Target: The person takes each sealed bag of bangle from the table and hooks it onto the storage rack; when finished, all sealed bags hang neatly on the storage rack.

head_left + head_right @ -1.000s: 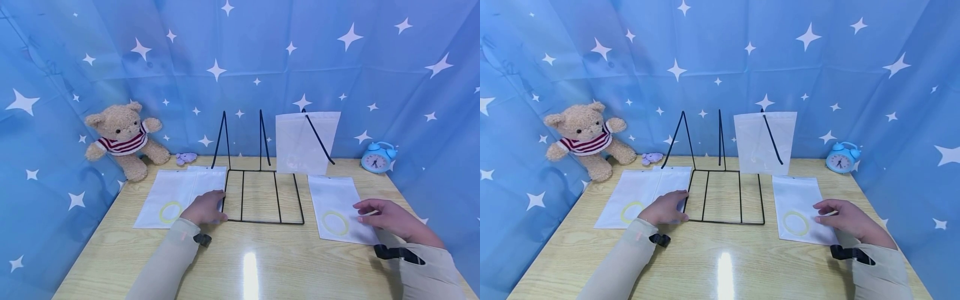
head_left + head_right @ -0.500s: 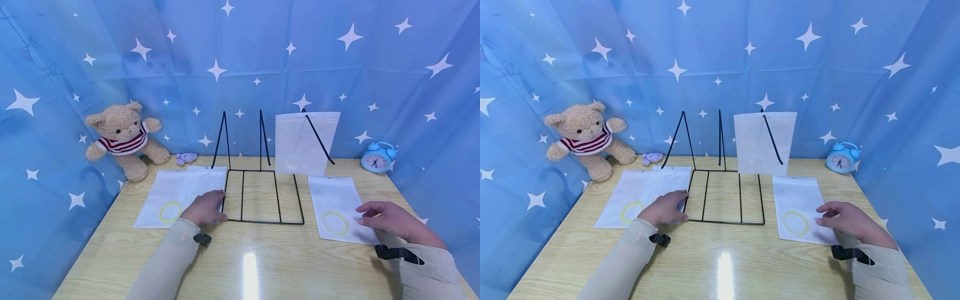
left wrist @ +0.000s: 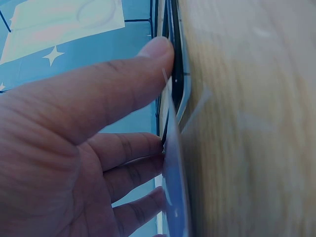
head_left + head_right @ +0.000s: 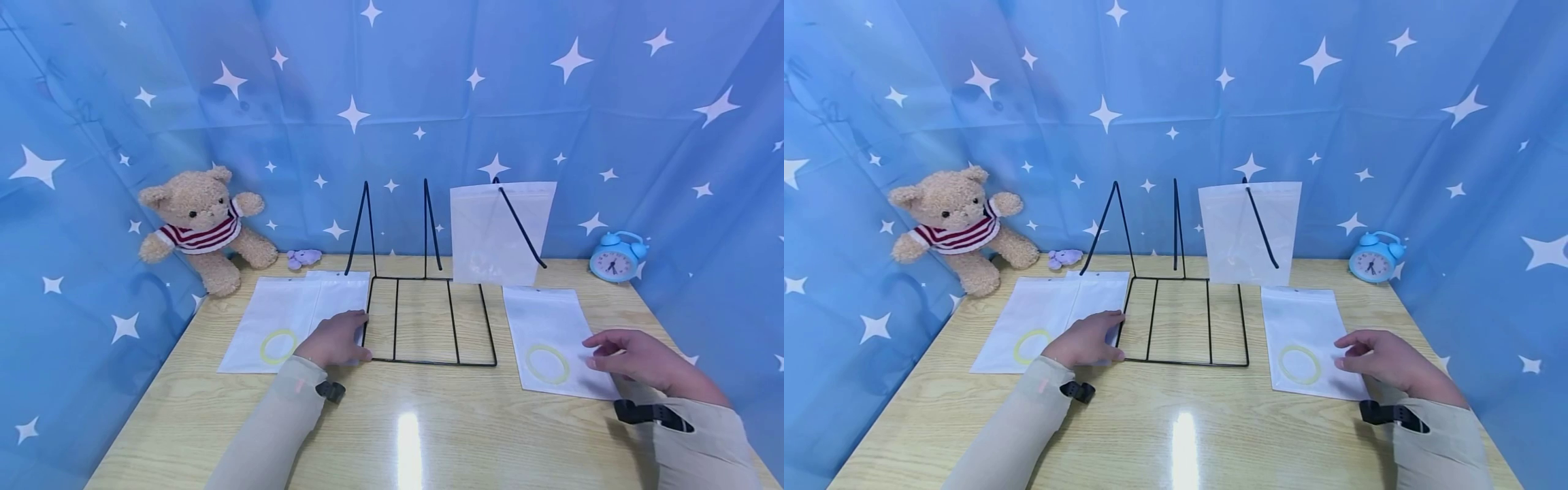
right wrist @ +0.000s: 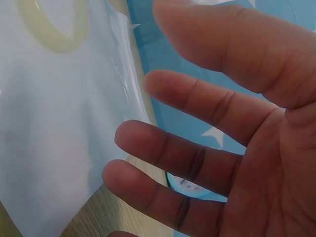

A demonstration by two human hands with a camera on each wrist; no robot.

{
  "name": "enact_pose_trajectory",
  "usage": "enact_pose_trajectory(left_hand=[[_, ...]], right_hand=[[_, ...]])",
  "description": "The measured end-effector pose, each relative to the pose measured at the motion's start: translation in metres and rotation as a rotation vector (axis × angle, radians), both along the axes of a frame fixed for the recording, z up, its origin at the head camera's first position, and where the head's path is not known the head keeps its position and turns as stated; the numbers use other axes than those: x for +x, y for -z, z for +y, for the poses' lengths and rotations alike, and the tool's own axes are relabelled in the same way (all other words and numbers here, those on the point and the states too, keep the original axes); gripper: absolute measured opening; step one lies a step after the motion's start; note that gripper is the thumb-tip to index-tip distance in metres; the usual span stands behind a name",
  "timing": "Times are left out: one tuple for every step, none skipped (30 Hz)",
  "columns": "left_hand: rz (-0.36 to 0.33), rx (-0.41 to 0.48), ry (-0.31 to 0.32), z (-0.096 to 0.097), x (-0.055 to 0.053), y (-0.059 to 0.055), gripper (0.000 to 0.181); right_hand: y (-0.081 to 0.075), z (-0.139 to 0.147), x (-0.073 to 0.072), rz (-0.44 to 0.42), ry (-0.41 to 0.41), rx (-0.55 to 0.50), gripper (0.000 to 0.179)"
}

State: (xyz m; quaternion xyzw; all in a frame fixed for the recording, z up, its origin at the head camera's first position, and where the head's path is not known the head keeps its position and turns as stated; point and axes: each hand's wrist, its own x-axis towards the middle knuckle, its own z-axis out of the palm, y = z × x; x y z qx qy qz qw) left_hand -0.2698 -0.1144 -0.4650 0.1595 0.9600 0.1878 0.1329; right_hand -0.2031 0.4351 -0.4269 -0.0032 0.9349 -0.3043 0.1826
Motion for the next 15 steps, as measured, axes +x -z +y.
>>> enact_pose_trajectory(left_hand=[[0.000,0.000,0.000,0.0000,0.0000,-0.0002,0.085],[0.000,0.000,0.000,0.0000,0.0000,-0.0003,0.085],[0.000,0.000,0.000,0.0000,0.0000,-0.0004,0.085],[0.000,0.000,0.000,0.0000,0.0000,-0.0003,0.085],[0.000,0.000,0.000,-0.0001,-0.0003,-0.0002,0.085],[-0.001,0.001,0.000,-0.0001,-0.0005,0.0000,0.085],[-0.001,0.002,-0.001,-0.0001,-0.0006,0.0002,0.085],[-0.002,0.002,-0.002,-0.0001,-0.0008,0.0004,0.085],[-0.002,0.002,-0.002,-0.0001,-0.0009,0.0007,0.085],[-0.002,0.002,-0.003,-0.0002,-0.0010,0.0008,0.085],[-0.002,0.002,-0.003,-0.0002,-0.0011,0.0010,0.085],[-0.002,0.003,-0.004,-0.0002,-0.0010,0.0010,0.085],[-0.002,0.002,-0.004,-0.0002,-0.0011,0.0011,0.085],[-0.001,0.001,-0.003,-0.0002,-0.0012,0.0012,0.085],[0.000,0.001,-0.002,-0.0001,-0.0014,0.0014,0.085]], right_hand=[[0.0002,0.0001,0.0002,0.000,-0.002,-0.003,0.060],[0.0004,0.0003,0.0003,0.000,-0.003,-0.004,0.059],[0.0007,0.0006,0.0004,0.001,-0.005,-0.005,0.059],[0.0011,0.0009,0.0004,0.002,-0.006,-0.005,0.058],[0.0014,0.0013,0.0003,0.003,-0.006,-0.006,0.058],[0.0018,0.0017,0.0003,0.003,-0.006,-0.006,0.058],[0.0022,0.0022,0.0003,0.004,-0.006,-0.005,0.058],[0.0025,0.0026,0.0002,0.003,-0.004,-0.004,0.058],[0.0029,0.0031,0.0002,0.002,-0.003,-0.004,0.058],[0.0032,0.0036,0.0001,0.001,-0.001,-0.003,0.058],[0.0036,0.0040,0.0000,0.001,-0.001,-0.002,0.058],[0.0041,0.0044,0.0000,0.003,-0.001,0.000,0.058],[0.0046,0.0049,0.0000,0.004,-0.001,0.001,0.058],[0.0051,0.0053,-0.0001,0.003,0.000,0.001,0.058],[0.0056,0.0058,-0.0003,0.005,-0.001,0.004,0.058]])
